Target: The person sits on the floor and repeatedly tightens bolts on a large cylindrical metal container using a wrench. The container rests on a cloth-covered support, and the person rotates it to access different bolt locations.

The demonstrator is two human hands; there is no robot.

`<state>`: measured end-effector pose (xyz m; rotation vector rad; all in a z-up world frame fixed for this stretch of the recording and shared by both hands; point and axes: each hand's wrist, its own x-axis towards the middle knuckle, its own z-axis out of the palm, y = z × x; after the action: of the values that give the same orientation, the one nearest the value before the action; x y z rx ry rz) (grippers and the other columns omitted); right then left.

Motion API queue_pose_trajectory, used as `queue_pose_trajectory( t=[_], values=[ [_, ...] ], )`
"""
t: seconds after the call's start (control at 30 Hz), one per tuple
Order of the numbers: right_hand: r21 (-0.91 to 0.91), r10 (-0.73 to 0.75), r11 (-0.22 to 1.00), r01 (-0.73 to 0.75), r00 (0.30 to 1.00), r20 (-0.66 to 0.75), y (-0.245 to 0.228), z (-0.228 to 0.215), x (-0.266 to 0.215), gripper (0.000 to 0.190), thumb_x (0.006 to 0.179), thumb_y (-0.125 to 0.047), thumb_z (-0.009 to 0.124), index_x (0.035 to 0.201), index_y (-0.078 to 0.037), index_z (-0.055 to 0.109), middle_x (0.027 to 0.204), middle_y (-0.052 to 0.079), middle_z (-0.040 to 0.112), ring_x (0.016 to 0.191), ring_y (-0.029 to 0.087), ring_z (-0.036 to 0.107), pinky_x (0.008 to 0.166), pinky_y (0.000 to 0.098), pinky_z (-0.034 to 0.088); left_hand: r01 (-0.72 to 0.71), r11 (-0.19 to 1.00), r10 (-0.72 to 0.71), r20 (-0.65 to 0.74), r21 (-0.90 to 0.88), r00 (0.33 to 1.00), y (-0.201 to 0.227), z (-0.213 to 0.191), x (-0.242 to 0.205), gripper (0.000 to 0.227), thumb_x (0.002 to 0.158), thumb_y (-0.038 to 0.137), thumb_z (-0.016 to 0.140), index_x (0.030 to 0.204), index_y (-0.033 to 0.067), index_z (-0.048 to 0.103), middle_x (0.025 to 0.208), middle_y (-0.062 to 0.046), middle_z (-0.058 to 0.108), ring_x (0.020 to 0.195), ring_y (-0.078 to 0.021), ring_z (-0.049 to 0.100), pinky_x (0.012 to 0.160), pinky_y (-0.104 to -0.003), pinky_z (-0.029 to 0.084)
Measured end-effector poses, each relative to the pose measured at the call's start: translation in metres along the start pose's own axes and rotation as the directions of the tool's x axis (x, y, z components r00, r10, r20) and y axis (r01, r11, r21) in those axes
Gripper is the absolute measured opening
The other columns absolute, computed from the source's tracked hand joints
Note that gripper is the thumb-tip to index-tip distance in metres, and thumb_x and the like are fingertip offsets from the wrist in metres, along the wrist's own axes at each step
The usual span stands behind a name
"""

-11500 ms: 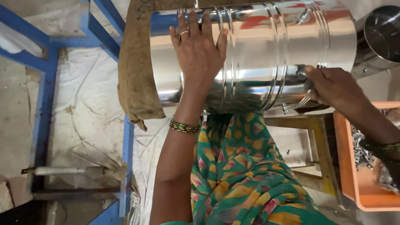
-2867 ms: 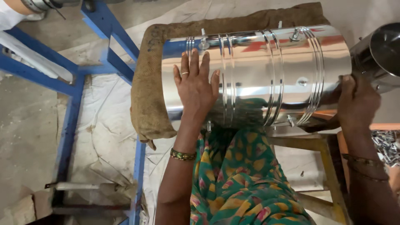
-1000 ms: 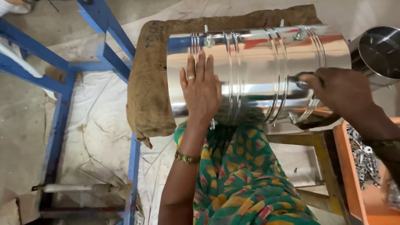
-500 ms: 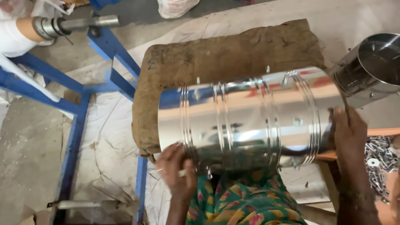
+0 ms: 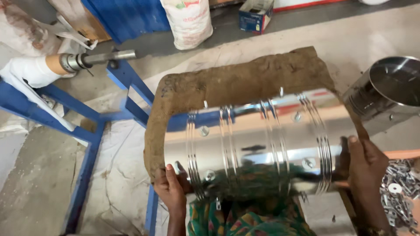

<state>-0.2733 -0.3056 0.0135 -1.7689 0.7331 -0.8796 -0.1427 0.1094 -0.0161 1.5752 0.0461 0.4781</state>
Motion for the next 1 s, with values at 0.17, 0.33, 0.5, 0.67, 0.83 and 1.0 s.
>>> queue_pose_trajectory(
  t=[0.17,0.33,0.5,0.67,0.83,1.0],
  values=[
    [0.157,-0.11,0.982,0.107,0.994,0.013,0.016,0.023,0.029,0.031,0.117,-0.018,0.063,0.095,0.004,0.066,0.075,-0.005,0.055,0.068,0.002,0.044,0.062,0.0232,0.036,0.073,0.988,-0.076,-0.017,-0.137,0.997,-0.016,0.02,0.022,0.027,0.105,0.025,0.057,0.085,0.0068,0.054,0.061,0.002,0.052,0.047,-0.0046,0.042,0.042,-0.026,0.03],
    [0.078,-0.192,0.978,0.192,0.981,-0.009,0.027,0.052,0.054,0.029,0.116,-0.013,0.063,0.095,0.006,0.065,0.079,-0.004,0.057,0.078,0.004,0.048,0.068,0.0243,0.041,-0.046,0.968,0.042,0.021,0.249,0.999,-0.015,0.041,0.054,0.035,0.106,0.03,0.066,0.089,0.001,0.057,0.067,-0.004,0.059,0.059,-0.0147,0.054,0.055,-0.033,0.043],
    [-0.005,-0.193,0.981,0.193,0.981,-0.012,0.038,0.055,0.065,0.032,0.119,-0.014,0.064,0.093,0.006,0.064,0.078,-0.003,0.056,0.076,0.005,0.046,0.066,0.0261,0.038,-0.527,0.634,0.444,0.292,0.565,0.847,0.016,0.059,0.076,0.072,0.096,0.04,0.074,0.145,-0.0047,0.046,0.135,-0.027,0.056,0.113,-0.0451,0.063,0.093,-0.051,0.052],
    [0.003,-0.23,0.973,0.23,0.973,0.003,0.042,0.055,0.071,0.034,0.12,-0.015,0.064,0.093,0.006,0.064,0.084,0.0,0.061,0.075,0.006,0.049,0.066,0.0265,0.04,-0.703,0.548,0.537,0.454,0.454,0.711,0.041,0.119,0.087,0.08,0.099,0.053,0.07,0.151,0.001,0.041,0.153,-0.028,0.05,0.147,-0.0508,0.043,0.121,-0.06,0.031],
    [-0.383,-0.46,0.78,0.495,0.868,0.184,0.005,0.037,0.049,0.026,0.121,-0.012,0.057,0.109,0.009,0.067,0.092,0.015,0.064,0.08,0.016,0.058,0.072,0.0306,0.044,-0.624,0.49,0.391,0.487,0.608,0.781,0.039,0.153,0.093,0.067,0.104,0.05,0.059,0.15,0.0021,0.05,0.144,-0.024,0.06,0.141,-0.0473,0.048,0.117,-0.065,0.03],
    [-0.443,-0.531,0.633,0.635,0.773,0.349,-0.053,0.025,0.024,0.028,0.114,-0.021,0.06,0.114,0.005,0.068,0.1,0.02,0.066,0.083,0.028,0.064,0.071,0.0389,0.051,-0.611,0.508,0.387,0.473,0.607,0.791,0.031,0.151,0.095,0.062,0.103,0.049,0.056,0.146,0.0047,0.053,0.144,-0.023,0.06,0.139,-0.0461,0.05,0.117,-0.064,0.03]
  ],
)
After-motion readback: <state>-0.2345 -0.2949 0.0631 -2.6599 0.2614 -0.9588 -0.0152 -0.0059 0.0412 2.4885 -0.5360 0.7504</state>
